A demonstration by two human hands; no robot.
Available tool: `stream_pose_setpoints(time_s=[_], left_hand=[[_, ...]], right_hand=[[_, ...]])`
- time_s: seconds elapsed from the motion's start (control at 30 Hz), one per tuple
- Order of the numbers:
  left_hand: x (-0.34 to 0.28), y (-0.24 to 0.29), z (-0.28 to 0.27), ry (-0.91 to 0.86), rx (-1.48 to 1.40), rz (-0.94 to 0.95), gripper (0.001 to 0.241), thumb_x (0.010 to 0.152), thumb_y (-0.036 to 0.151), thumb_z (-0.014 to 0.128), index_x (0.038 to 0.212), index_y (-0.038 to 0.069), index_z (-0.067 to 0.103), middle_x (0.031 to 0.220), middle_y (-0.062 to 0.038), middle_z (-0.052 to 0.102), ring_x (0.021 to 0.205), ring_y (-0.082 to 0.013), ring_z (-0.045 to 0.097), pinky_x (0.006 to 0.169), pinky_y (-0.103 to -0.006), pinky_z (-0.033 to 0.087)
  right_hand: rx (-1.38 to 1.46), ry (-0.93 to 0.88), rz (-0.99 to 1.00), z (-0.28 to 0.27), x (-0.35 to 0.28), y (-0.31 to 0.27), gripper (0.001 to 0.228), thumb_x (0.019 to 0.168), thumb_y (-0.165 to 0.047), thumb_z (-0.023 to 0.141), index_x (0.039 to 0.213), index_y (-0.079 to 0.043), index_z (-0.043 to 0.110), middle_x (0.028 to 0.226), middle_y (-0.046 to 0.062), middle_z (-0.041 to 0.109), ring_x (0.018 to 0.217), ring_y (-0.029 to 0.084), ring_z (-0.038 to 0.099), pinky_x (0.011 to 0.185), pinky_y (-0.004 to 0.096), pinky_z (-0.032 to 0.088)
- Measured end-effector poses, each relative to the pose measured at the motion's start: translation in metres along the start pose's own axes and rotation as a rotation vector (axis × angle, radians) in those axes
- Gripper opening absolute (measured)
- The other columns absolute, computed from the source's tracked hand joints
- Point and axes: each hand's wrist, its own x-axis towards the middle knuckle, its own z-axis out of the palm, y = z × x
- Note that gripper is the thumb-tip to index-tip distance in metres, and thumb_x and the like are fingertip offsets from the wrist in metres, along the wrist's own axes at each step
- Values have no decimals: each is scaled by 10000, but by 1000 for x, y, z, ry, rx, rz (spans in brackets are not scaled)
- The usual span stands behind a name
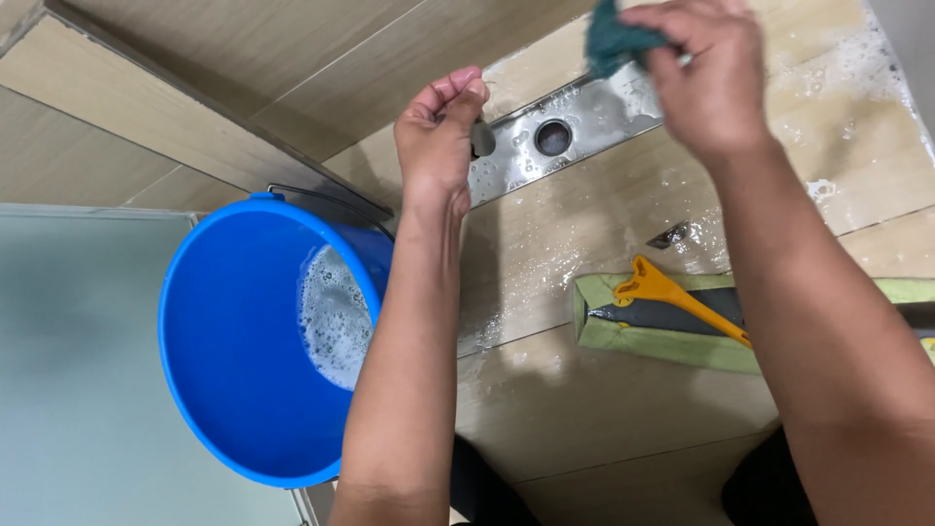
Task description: Cleaning a floor drain with a sponge and soapy water in a bathroom.
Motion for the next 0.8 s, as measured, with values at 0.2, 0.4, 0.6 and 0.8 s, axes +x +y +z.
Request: stream_pose_setpoints(time_s=[0.2,0.4,0.6,0.8], left_hand=[[11,-13,-3,57,51,-46,225,895,35,750,1108,-35,742,996,-85,753,903,-119,678,843,-245,552],[49,-89,8,144,125,11,184,891,4,775,1063,-27,717,887,-59,682,797,-119,610,749,-251,528],[65,-137,18,173,525,-20,203,804,27,807,957,44,676,819,-32,703,751,-114,660,744,-252,560],[71,-172,22,55,812,-47,183,764,44,798,910,83,695,788,-33,729,759,-171,727,728,-302,581]], right_hand=[[110,243,738,-27,-40,55,455,894,92,527,1144,-201,770,1055,56,722,925,178,685,810,343,529],[-348,364,335,-20,-59,61,426,711,237,619,1047,26,774,1010,208,751,960,332,667,883,506,518],[-92,409,646,-32,-84,59,354,900,152,623,1162,-36,769,1121,141,678,1014,218,664,919,344,564],[-156,363,569,-21,-109,59,407,900,217,611,1222,4,738,1127,161,680,1036,256,650,935,360,539]])
